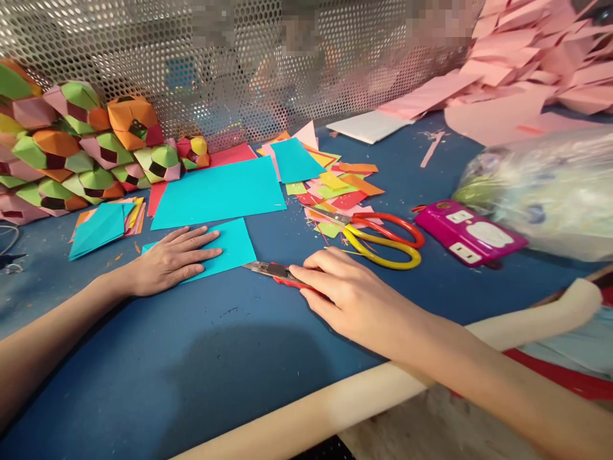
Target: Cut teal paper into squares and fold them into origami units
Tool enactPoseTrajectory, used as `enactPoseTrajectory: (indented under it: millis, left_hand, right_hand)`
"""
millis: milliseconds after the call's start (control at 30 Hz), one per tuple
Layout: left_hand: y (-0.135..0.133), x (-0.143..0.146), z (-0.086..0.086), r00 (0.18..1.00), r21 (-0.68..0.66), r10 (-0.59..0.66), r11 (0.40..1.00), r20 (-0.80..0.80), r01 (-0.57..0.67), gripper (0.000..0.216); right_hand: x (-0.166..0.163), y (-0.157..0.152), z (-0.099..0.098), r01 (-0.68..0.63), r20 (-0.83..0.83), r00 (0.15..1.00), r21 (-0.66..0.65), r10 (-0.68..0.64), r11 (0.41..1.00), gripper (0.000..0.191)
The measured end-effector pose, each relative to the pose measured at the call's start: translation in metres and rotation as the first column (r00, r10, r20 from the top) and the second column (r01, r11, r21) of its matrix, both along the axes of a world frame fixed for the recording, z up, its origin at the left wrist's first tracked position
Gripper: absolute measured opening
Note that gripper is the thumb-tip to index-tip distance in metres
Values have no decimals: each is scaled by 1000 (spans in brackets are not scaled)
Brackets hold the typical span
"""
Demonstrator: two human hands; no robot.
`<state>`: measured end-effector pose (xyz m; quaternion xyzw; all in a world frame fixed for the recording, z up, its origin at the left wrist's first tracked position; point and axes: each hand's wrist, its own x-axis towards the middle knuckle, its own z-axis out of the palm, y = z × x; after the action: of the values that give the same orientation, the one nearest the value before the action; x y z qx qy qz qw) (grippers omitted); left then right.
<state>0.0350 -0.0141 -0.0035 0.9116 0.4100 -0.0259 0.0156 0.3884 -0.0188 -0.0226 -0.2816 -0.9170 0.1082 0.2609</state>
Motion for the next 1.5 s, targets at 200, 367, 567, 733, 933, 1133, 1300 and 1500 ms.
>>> enactPoseTrajectory:
  millis: [200,367,567,733,933,1133,1300,1500]
  left_hand:
    - [-1,-1,-1,1000,17,-20,1000,6,20,49]
    - [-1,-1,-1,1000,17,-11,1000,1,11,48]
    - [-1,0,0,1000,10,1,1000,-21,0,50]
    - [-1,-1,-2,1000,17,-9,1000,-5,9,50]
    - [-1,-1,-3,1000,13,-5,1000,-1,5,50]
    - [-1,-1,-3,1000,11,-14,1000,-9,14,51]
    - [-2,-1,-2,1000,3,4,1000,-9,-4,50]
    - [-1,0,-2,1000,-28,11,1000,-15,-12,50]
  right_hand:
    - [-1,0,1,-21,22,1000,-6,21,1000,32]
    - [-3,1,2,-31,38,999,-7,31,999,31]
    - [-4,2,2,-54,54,997,-8,55,998,31]
    - [-5,1,2,-64,61,996,-14,65,998,31]
    - [-7,0,1,-59,58,997,-12,60,998,31]
    - [-12,-1,2,-71,53,996,-5,71,997,31]
    - [-15,-1,2,-90,66,994,0,90,996,32]
    - [-18,-4,4,-108,65,992,14,107,994,35]
